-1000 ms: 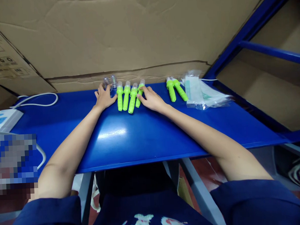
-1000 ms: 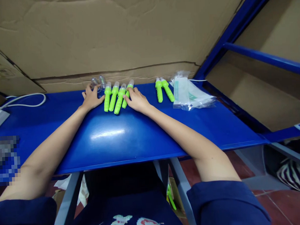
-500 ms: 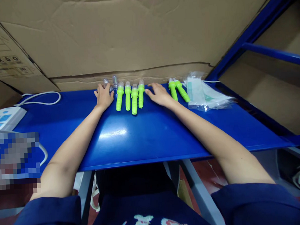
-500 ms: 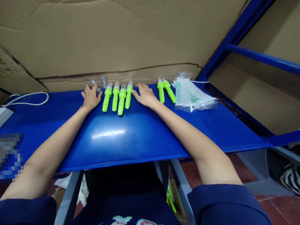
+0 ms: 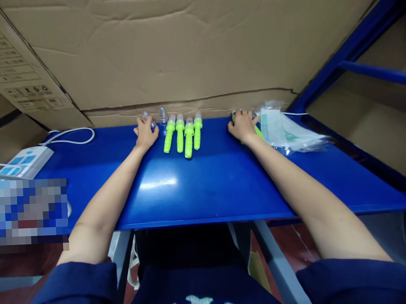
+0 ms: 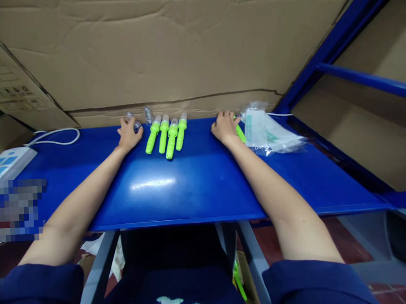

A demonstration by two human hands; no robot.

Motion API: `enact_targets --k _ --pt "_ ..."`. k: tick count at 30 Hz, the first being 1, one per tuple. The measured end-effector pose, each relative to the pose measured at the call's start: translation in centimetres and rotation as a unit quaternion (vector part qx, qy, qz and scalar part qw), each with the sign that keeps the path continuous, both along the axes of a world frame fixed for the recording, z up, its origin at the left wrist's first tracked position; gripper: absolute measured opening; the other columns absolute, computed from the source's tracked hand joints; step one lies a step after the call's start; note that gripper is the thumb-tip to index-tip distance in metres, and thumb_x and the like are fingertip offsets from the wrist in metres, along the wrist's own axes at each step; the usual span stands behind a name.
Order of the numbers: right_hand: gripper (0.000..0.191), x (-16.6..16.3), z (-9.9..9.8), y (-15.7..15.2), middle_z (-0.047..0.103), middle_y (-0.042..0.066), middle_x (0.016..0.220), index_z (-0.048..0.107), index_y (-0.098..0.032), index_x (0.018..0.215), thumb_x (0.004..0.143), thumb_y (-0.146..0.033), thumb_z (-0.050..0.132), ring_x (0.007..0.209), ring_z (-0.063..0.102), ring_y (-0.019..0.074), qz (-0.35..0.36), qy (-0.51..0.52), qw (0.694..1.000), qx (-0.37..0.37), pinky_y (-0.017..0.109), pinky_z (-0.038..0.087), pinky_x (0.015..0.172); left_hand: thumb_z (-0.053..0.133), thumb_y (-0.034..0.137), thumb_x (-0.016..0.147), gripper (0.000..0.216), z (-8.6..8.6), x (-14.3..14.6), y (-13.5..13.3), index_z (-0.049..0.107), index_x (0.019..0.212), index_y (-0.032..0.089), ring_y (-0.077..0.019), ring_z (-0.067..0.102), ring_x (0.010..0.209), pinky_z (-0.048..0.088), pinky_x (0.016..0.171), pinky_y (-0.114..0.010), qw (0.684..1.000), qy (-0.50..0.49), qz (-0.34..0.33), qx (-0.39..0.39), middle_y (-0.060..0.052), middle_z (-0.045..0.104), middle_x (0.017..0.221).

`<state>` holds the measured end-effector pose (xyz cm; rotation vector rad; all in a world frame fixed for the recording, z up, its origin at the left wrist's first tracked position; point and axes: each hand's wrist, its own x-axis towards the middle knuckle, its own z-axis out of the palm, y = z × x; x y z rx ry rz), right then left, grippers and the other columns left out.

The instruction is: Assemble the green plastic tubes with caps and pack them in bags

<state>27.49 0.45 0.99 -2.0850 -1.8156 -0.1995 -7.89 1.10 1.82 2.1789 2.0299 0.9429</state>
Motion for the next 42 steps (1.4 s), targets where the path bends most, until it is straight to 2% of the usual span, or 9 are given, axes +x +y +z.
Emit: enact_targets --k 6,13,18,21,24,28,32,36,42 --pt "0.045 0.0 -0.2 1.1 0.057 0.033 0.137 0.059 0.004 0.128 0.092 -0.021 0.051 0.135 0.05 0.0419 0.045 0.073 0.996 0.0 0.053 0.037 0.116 0.061 0.032 0.092 0.034 0.1 0.0 -0.1 0.064 0.124 0.02 -0.0398 0.03 0.157 0.043 0.113 -0.062 1.0 -0.017 0.001 0.012 -0.026 0.039 0.153" --pt "0.041 -0.8 -0.3 1.0 0.065 0.026 0.132 0.059 -0.005 0.128 0.091 -0.024 0.057 0.129 0.059 0.0374 0.105 0.11 0.988 -0.014 0.047 0.044 0.113 0.069 0.041 0.09 0.04 -0.1 0.0 -0.2 0.065 0.124 0.02 -0.0404 0.032 0.155 0.043 0.111 -0.062 1.0 0.0 -0.013 0.021 -0.026 0.042 0.15" --pt "0.03 -2.0 -0.1 0.4 0.069 0.022 0.128 0.059 -0.014 0.118 0.091 -0.026 0.057 0.124 0.064 0.0369 0.139 0.135 0.981 -0.001 0.05 0.048 0.109 0.041 0.037 0.105 0.036 0.1 0.2 -0.2 0.069 0.121 0.02 -0.0375 0.035 0.153 0.043 0.11 -0.062 1.0 -0.004 -0.016 0.025 -0.025 0.046 0.145" --pt "0.035 -2.8 0.1 -0.2 0.068 0.024 0.129 0.058 -0.012 0.122 0.093 -0.03 0.059 0.123 0.064 0.0385 0.148 0.124 0.981 -0.023 0.049 0.05 0.106 0.043 0.032 0.104 0.037 0.2 0.4 -0.2 0.069 0.129 0.022 -0.0386 0.037 0.15 0.045 0.109 -0.06 1.0 0.013 -0.02 0.02 -0.024 0.046 0.144" --pt "0.037 -3.8 0.4 -0.8 0.066 0.026 0.131 0.055 -0.011 0.126 0.095 -0.032 0.057 0.121 0.064 0.0421 0.157 0.082 0.983 -0.046 0.054 0.053 0.1 0.044 0.03 0.104 0.044 0.1 0.8 -0.2 0.062 0.144 0.027 -0.0406 0.044 0.144 0.045 0.108 -0.06 0.997 0.064 -0.041 0.016 -0.024 0.046 0.144" --pt "0.036 -4.6 0.4 -1.1 0.064 0.028 0.13 0.052 -0.012 0.129 0.096 -0.028 0.05 0.118 0.063 0.0431 0.175 0.025 0.983 -0.048 0.057 0.055 0.093 0.043 0.03 0.104 0.057 0.3 0.6 -0.2 0.038 0.161 0.027 -0.0387 0.054 0.134 0.046 0.108 -0.057 0.991 0.116 -0.058 0.019 -0.022 0.049 0.142" --pt "0.034 -4.5 0.3 -0.9 0.064 0.025 0.128 0.052 -0.013 0.128 0.097 -0.029 0.048 0.117 0.063 0.0416 0.183 0.016 0.982 -0.042 0.055 0.056 0.091 0.045 0.032 0.102 0.047 0.6 -0.1 0.4 0.046 0.145 0.014 -0.0372 0.059 0.13 0.047 0.109 -0.054 0.989 0.134 -0.058 0.014 -0.022 0.057 0.14" --pt "0.031 -4.4 0.6 -0.8 0.066 0.026 0.125 0.052 -0.013 0.125 0.097 -0.028 0.048 0.115 0.064 0.0418 0.177 0.017 0.983 -0.044 0.054 0.056 0.091 0.048 0.034 0.102 0.037 0.1 -0.9 1.7 0.051 0.132 0.012 -0.0347 0.066 0.117 0.051 0.106 -0.05 0.989 0.116 -0.093 0.02 -0.022 0.064 0.131" --pt "0.037 -4.5 1.0 -1.2 0.065 0.027 0.13 0.052 -0.01 0.128 0.1 -0.034 0.044 0.114 0.066 0.0455 0.163 0.048 0.985 -0.027 0.058 0.054 0.094 0.071 0.043 0.091 0.04 -1.0 -1.9 2.4 0.049 0.115 0.02 -0.025 0.069 0.104 0.055 0.099 -0.041 0.986 -0.059 -0.117 0.103 -0.01 0.069 0.11"
